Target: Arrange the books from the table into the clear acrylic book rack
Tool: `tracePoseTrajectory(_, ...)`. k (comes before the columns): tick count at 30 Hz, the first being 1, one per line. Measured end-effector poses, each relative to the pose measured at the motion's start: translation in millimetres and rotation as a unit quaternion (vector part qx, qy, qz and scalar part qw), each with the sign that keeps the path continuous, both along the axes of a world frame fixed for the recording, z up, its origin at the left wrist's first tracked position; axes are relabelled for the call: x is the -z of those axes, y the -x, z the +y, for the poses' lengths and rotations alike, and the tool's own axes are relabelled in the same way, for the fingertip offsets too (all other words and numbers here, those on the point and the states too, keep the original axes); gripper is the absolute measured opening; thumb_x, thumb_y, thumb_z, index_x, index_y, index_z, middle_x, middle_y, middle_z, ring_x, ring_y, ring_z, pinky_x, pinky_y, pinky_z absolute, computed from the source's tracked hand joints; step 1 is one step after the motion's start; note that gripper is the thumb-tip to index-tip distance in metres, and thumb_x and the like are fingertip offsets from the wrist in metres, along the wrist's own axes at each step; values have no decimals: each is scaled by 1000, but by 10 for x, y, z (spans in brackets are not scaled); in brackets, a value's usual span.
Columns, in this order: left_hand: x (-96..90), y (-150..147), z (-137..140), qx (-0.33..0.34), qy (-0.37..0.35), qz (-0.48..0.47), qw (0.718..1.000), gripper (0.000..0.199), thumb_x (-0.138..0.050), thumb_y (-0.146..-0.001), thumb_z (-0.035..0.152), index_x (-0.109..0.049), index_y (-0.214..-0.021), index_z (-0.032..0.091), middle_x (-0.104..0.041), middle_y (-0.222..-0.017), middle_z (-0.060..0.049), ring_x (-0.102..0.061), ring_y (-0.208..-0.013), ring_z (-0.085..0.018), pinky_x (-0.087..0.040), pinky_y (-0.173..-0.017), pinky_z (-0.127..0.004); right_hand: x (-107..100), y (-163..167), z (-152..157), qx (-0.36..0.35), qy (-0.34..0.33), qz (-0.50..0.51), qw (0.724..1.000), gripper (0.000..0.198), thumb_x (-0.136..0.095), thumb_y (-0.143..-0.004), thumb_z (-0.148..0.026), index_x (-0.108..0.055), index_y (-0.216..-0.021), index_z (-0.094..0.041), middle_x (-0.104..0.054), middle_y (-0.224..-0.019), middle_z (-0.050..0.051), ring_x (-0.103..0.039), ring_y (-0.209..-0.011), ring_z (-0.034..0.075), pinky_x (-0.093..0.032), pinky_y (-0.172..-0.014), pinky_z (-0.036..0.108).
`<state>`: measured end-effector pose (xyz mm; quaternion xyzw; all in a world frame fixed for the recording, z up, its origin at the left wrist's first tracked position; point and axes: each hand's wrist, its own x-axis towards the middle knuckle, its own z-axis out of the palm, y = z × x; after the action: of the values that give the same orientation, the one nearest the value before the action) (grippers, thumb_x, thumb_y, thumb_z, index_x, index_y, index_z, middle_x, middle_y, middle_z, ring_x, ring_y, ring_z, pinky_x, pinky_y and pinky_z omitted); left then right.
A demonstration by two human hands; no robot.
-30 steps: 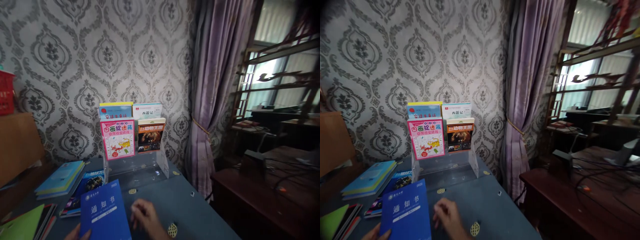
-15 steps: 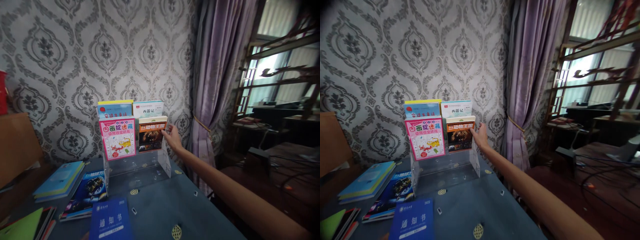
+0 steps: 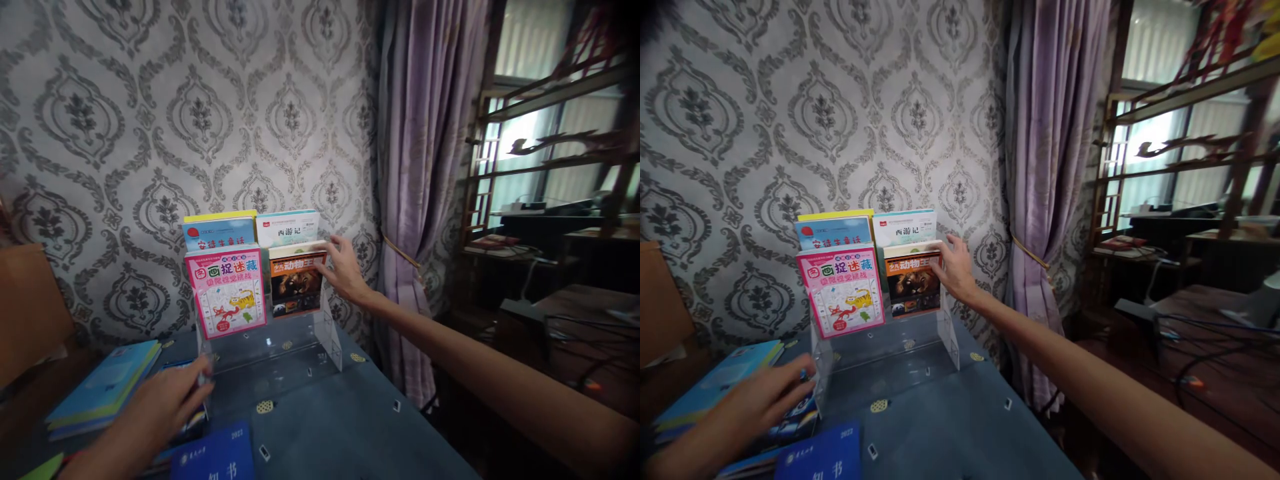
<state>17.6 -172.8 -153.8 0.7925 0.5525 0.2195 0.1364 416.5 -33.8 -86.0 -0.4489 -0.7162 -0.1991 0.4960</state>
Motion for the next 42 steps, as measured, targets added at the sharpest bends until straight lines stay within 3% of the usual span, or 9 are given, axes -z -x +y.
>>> tracePoseTrajectory(4, -831, -653, 295, 55, -126, 93, 986, 28, -42, -91, 45, -61, -96, 26, -71, -85, -5, -65, -79, -25, -44, -71, -34, -76, -85, 85, -11, 48, 8, 999, 33, -64, -84, -33, -65, -114, -20, -56, -117, 13, -52, -115, 32, -43, -103, 48)
tracePoseTrajectory(8, -1180, -1126, 545, 66, -209, 177, 959, 24, -39, -98, 32, -58, -106, 21, -70, -97, -9, -67, -92, -26, -47, -78, -35, -168, -128, 150, -37, 102, 31, 994, 29, -63, -83, -32, -66, -109, -19, -59, -102, 10, -57, -100, 27, -49, -91, 40)
tracePoseTrajectory(12, -1199, -1485, 658, 10, -264, 282, 922, 39, -34, -98, 14, -44, -136, 14, -68, -114, -19, -70, -96, -30, -52, -80, -40, -269, -154, 166, -76, 116, 44, 989, 18, -62, -83, -34, -68, -93, -20, -65, -94, 7, -59, -94, 24, -49, -80, 34)
tracePoseTrajectory(15, -1176, -1670, 668, -28, -265, 313, 912, 46, -32, -96, 5, -36, -141, 8, -68, -112, -21, -71, -98, -32, -54, -80, -42, -324, -174, 137, -109, 119, 59, 985, 23, -58, -86, -41, -68, -79, -20, -69, -86, 6, -61, -87, 24, -47, -76, 32)
tracePoseTrajectory(20, -1163, -1751, 710, -57, -249, 296, 921, 41, -35, -95, 4, -39, -136, 8, -70, -106, -21, -71, -102, -33, -55, -83, -43, -333, -187, 100, -200, 164, 99, 961, 38, -58, -82, -54, -64, -68, -19, -66, -70, 3, -58, -70, 20, -44, -66, 31)
tracePoseTrajectory(28, -1148, -1719, 847, -53, -249, 207, 945, 34, -39, -96, 8, -41, -130, 9, -71, -98, -20, -71, -99, -33, -53, -82, -41, -282, -145, 146, -256, 209, 182, 926, 45, -70, -71, -63, -69, -72, -17, -66, -71, 2, -56, -71, 18, -43, -68, 30)
tracePoseTrajectory(32, -1158, -1755, 886, -56, -237, 172, 954, 31, -40, -96, 8, -42, -127, 8, -71, -98, -21, -70, -100, -32, -51, -81, -38, -270, -129, 166, -319, 256, 275, 870, 47, -76, -65, -64, -68, -71, -18, -68, -73, 2, -60, -73, 18, -49, -71, 31)
tracePoseTrajectory(36, -1154, -1770, 941, -68, -238, 158, 956, 26, -39, -98, 10, -45, -122, 10, -71, -95, -18, -70, -98, -29, -50, -80, -35, -304, -159, 233, -349, 280, 371, 814, 44, -88, -56, -51, -58, -65, -20, -66, -72, 0, -61, -73, 15, -51, -71, 30)
tracePoseTrajectory(42, -1183, -1760, 957, -76, -264, 186, 943, 24, -40, -101, 19, -51, -122, 14, -72, -95, -14, -70, -97, -29, -47, -77, -33, -479, -201, 351, -317, 336, 377, 803, 41, -93, -51, -30, -61, -73, -21, -70, -75, -1, -64, -72, 14, -51, -66, 27)
